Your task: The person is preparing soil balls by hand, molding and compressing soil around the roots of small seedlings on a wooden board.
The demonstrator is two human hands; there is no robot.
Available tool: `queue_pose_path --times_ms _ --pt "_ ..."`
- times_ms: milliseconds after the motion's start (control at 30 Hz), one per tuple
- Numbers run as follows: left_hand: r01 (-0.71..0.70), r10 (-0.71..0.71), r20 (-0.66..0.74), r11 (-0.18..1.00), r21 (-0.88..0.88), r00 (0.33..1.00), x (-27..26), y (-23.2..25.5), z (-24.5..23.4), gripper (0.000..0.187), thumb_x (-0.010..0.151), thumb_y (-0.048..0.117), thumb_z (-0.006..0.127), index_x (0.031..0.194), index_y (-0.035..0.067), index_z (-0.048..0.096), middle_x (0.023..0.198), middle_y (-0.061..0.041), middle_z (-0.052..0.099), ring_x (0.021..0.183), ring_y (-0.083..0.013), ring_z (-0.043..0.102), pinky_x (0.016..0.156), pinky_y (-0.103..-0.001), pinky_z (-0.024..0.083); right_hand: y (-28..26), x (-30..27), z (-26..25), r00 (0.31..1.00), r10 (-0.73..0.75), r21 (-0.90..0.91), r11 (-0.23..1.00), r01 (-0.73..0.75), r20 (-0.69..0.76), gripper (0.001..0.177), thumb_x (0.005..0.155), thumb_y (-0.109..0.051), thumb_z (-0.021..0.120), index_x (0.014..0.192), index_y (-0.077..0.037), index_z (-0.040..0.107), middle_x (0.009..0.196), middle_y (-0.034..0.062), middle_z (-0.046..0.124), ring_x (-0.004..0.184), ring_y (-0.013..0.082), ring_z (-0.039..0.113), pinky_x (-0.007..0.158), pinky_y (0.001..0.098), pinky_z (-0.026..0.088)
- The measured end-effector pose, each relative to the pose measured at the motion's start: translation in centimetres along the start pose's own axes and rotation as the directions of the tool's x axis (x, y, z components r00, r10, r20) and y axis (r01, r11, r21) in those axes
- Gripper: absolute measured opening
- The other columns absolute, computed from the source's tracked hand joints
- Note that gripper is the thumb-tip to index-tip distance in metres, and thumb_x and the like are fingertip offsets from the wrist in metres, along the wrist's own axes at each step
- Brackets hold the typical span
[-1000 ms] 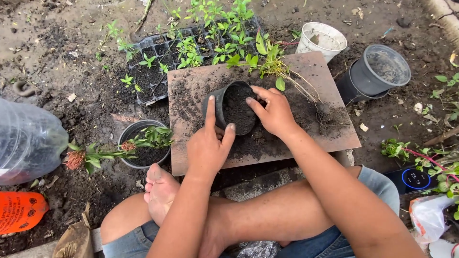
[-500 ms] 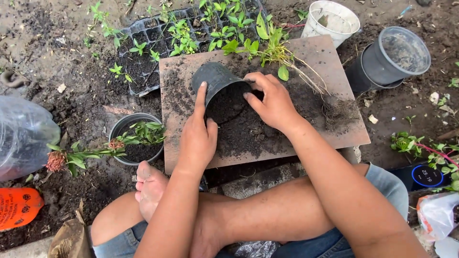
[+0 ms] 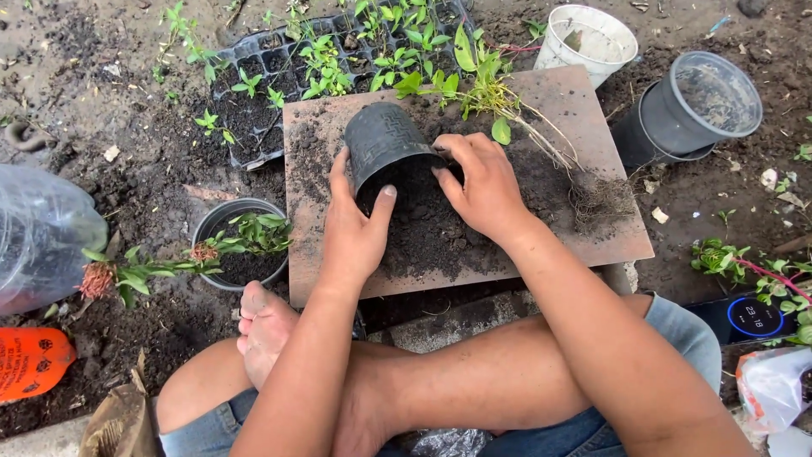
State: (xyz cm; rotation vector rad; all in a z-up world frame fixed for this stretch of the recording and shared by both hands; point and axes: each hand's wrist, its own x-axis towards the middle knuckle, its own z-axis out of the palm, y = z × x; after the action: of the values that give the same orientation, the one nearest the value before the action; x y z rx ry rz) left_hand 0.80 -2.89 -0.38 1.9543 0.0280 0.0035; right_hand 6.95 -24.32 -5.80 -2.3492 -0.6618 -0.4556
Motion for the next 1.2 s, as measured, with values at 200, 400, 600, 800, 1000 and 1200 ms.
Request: queue_pose_path --times_ms 200,400,600,800,1000,1200 --pt "0.041 -0.047 -0.024 0.978 -0.202 0.999 0.9 -0.6 0.4 0.078 0.106 0.062 0.029 0.163 0.011 0.015 0.152 -0.051 0.028 0.145 -0.0665 0.024 0.113 -0.077 0.023 -0.5 0.2 -0.1 1.0 -0.011 0.016 1.0 0.011 -0.025 0.035 0.096 -0.001 0.07 0.127 -0.012 0.059 0.102 0.0116 0.076 0.108 0.0311 0.065 0.092 0.0468 0.049" --pt "-0.012 -0.007 -0.129 0.989 -0.145 0.992 1.0 -2.0 0.7 0.064 0.107 0.046 0.053 0.154 0.014 0.023 0.133 -0.039 0.06 0.12 -0.0575 0.063 0.096 -0.068 0.049 0.1 0.3 0.7 0.998 -0.032 0.03 0.999 0.034 -0.058 0.036 0.092 0.001 0.073 0.122 -0.015 0.059 0.104 0.0078 0.075 0.109 0.0299 0.065 0.093 0.0461 0.05" --pt "-0.018 0.003 -0.085 0.985 -0.173 0.996 1.3 -2.6 0.8 0.074 0.108 0.041 0.052 0.162 0.009 0.014 0.144 -0.042 0.051 0.127 -0.0608 0.056 0.103 -0.069 0.045 0.5 0.1 0.3 0.996 -0.059 0.04 0.997 0.061 -0.061 0.035 0.09 0.004 0.074 0.117 -0.013 0.06 0.104 0.0066 0.074 0.11 0.031 0.065 0.094 0.048 0.051" --pt "-0.036 0.028 -0.074 0.993 -0.114 0.997 1.2 -2.5 0.8 0.084 0.1 0.034 0.064 0.164 0.007 0.015 0.149 -0.041 0.046 0.128 -0.0564 0.057 0.101 -0.07 0.049 1.0 -0.2 -0.3 0.995 -0.081 0.055 0.995 0.084 -0.05 0.033 0.088 0.005 0.073 0.112 -0.012 0.058 0.102 0.0078 0.074 0.111 0.034 0.064 0.094 0.0514 0.051" --pt "-0.049 0.049 -0.007 0.995 -0.084 0.999 1.1 -2.8 0.9 0.1 0.09 0.018 0.074 0.165 0.005 0.009 0.153 -0.039 0.042 0.14 -0.0537 0.047 0.112 -0.059 0.042 1.2 -0.4 -2.0 0.997 -0.028 0.115 0.993 0.019 0.077 0.029 0.087 0.001 0.076 0.108 -0.014 0.061 0.101 0.0039 0.074 0.115 0.0306 0.065 0.098 0.0517 0.052" --pt "-0.046 0.043 0.12 0.999 0.026 0.992 0.6 -1.6 1.1 0.102 0.088 0.019 0.071 0.165 -0.001 0.008 0.16 -0.038 0.028 0.151 -0.0571 0.025 0.119 -0.068 0.028 -0.3 -0.8 -4.7 0.961 0.018 0.204 0.976 -0.077 0.277 0.026 0.081 0.002 0.066 0.105 -0.005 0.059 0.107 0.0183 0.071 0.125 0.0458 0.06 0.104 0.0653 0.045"
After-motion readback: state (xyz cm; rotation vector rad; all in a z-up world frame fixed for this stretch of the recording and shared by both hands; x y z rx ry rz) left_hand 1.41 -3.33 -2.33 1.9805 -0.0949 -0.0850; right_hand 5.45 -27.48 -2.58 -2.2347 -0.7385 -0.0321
